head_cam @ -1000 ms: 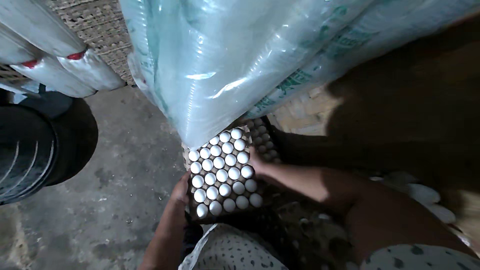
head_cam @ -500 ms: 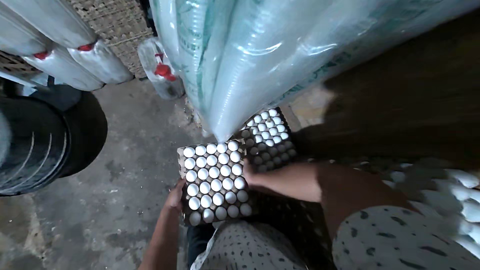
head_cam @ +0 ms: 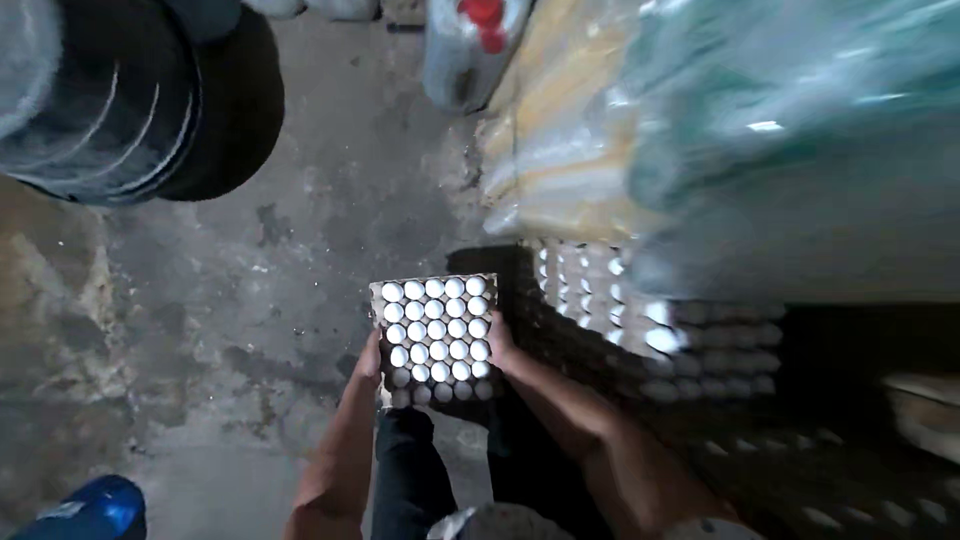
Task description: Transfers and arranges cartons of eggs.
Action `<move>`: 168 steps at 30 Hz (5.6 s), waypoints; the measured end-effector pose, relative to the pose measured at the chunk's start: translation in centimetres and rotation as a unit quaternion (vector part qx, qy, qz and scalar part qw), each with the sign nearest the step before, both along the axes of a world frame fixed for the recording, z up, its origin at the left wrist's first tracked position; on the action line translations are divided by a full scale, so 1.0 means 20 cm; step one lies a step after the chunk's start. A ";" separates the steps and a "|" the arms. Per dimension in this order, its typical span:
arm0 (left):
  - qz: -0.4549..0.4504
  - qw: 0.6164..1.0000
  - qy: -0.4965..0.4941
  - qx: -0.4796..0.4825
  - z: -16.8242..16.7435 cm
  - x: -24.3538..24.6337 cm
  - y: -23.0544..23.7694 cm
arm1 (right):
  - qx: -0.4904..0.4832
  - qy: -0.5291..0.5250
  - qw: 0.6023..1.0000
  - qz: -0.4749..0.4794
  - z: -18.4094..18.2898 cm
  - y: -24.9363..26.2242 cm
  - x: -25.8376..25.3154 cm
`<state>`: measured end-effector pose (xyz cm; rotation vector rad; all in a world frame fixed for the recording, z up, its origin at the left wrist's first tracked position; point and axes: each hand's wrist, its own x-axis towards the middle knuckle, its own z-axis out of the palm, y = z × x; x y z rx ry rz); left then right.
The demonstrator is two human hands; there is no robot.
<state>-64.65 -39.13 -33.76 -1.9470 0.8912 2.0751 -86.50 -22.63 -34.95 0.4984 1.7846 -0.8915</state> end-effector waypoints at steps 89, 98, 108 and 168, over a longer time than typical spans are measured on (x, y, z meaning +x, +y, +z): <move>-0.166 0.976 0.127 -0.055 0.74 -1.69 1.31 | 0.094 0.237 0.965 0.060 1.04 1.24 -1.63; -0.115 0.987 0.073 -0.085 0.74 -1.46 1.10 | 0.020 0.255 0.955 0.148 0.95 1.11 -1.47; -0.010 0.995 0.102 0.006 0.77 -1.02 0.74 | 0.060 0.066 0.996 0.010 1.01 0.67 -1.07; -0.030 0.938 -0.081 -0.336 -1.28 1.25 -0.48 | 0.159 0.192 0.903 0.350 -1.31 -1.22 1.57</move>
